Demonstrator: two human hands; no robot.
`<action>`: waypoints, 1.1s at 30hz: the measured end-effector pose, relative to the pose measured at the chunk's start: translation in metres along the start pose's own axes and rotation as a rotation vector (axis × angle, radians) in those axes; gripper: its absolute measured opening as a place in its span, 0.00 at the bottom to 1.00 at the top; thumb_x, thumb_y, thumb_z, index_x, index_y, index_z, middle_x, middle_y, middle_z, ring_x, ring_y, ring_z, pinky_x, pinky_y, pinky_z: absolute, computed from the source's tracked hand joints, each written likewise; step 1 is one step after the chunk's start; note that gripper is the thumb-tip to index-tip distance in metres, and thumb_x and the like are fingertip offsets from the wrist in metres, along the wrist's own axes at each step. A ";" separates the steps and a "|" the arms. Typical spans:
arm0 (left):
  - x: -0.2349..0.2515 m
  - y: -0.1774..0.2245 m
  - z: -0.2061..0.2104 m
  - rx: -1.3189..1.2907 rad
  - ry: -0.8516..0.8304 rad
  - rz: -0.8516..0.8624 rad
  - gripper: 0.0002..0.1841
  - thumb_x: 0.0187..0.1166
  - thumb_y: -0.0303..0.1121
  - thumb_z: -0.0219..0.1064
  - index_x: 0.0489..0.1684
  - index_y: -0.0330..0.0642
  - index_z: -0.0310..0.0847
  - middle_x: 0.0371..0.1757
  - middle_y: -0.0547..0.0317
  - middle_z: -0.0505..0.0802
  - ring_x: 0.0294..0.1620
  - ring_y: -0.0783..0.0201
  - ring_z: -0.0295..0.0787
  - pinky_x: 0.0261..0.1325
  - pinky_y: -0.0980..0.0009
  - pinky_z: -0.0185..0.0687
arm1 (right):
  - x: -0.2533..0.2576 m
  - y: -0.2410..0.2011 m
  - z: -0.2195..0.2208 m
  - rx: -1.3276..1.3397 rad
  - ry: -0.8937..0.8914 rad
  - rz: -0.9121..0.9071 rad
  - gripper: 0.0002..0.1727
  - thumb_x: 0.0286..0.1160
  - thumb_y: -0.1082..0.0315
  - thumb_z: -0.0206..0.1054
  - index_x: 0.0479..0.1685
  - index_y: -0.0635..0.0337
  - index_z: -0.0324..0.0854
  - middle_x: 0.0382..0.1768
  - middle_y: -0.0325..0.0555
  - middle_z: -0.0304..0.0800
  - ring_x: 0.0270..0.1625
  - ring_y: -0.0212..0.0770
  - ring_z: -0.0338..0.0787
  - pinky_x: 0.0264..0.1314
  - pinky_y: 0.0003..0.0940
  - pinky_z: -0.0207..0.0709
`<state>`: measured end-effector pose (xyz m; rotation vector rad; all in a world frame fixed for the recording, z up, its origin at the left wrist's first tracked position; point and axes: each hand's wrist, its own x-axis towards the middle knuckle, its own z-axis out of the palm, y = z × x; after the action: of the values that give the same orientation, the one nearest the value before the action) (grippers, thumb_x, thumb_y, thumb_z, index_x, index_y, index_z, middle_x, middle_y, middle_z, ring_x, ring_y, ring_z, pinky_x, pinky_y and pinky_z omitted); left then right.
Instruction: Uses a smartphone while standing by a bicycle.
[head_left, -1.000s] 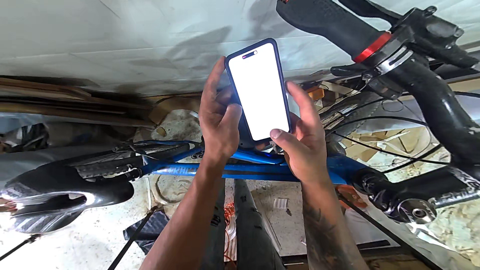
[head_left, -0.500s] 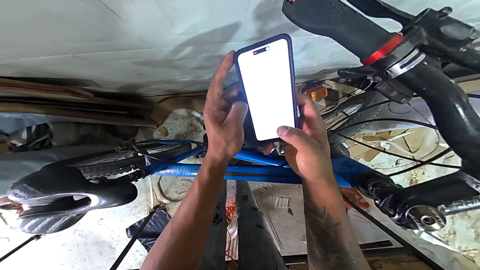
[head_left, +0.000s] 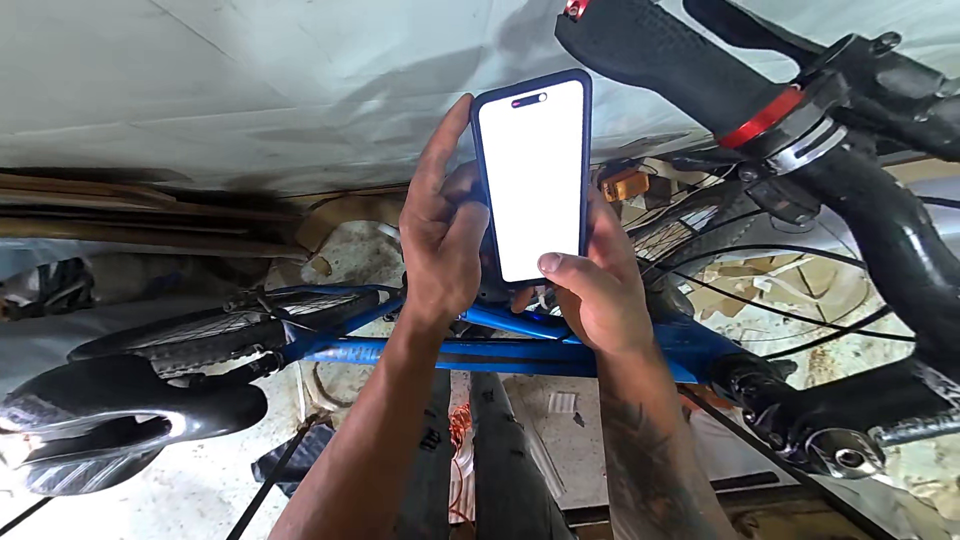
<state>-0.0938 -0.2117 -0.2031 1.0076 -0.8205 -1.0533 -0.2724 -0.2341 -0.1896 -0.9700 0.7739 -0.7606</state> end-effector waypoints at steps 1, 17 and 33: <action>0.001 -0.001 0.000 -0.001 -0.009 0.003 0.39 0.74 0.10 0.43 0.93 0.31 0.43 0.61 0.33 0.90 0.57 0.47 0.92 0.60 0.51 0.91 | 0.000 0.000 0.001 -0.008 0.006 0.005 0.33 0.71 0.77 0.62 0.81 0.64 0.62 0.59 0.60 0.83 0.49 0.53 0.92 0.29 0.46 0.93; -0.001 -0.002 -0.009 -0.065 -0.057 0.023 0.36 0.77 0.14 0.41 0.93 0.32 0.45 0.62 0.32 0.88 0.58 0.47 0.90 0.65 0.49 0.87 | -0.003 0.000 0.004 0.034 -0.002 0.016 0.33 0.73 0.79 0.61 0.82 0.64 0.62 0.60 0.62 0.83 0.51 0.56 0.93 0.33 0.50 0.94; 0.001 -0.006 -0.009 -0.116 0.058 0.046 0.35 0.80 0.17 0.44 0.93 0.33 0.46 0.76 0.31 0.79 0.69 0.43 0.84 0.71 0.46 0.82 | 0.000 -0.003 0.010 -0.004 0.020 -0.148 0.38 0.80 0.75 0.57 0.93 0.61 0.49 0.74 0.66 0.75 0.57 0.61 0.91 0.31 0.52 0.94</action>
<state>-0.0872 -0.2115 -0.2118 0.9129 -0.7235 -1.0164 -0.2644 -0.2310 -0.1833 -1.0332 0.7269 -0.8987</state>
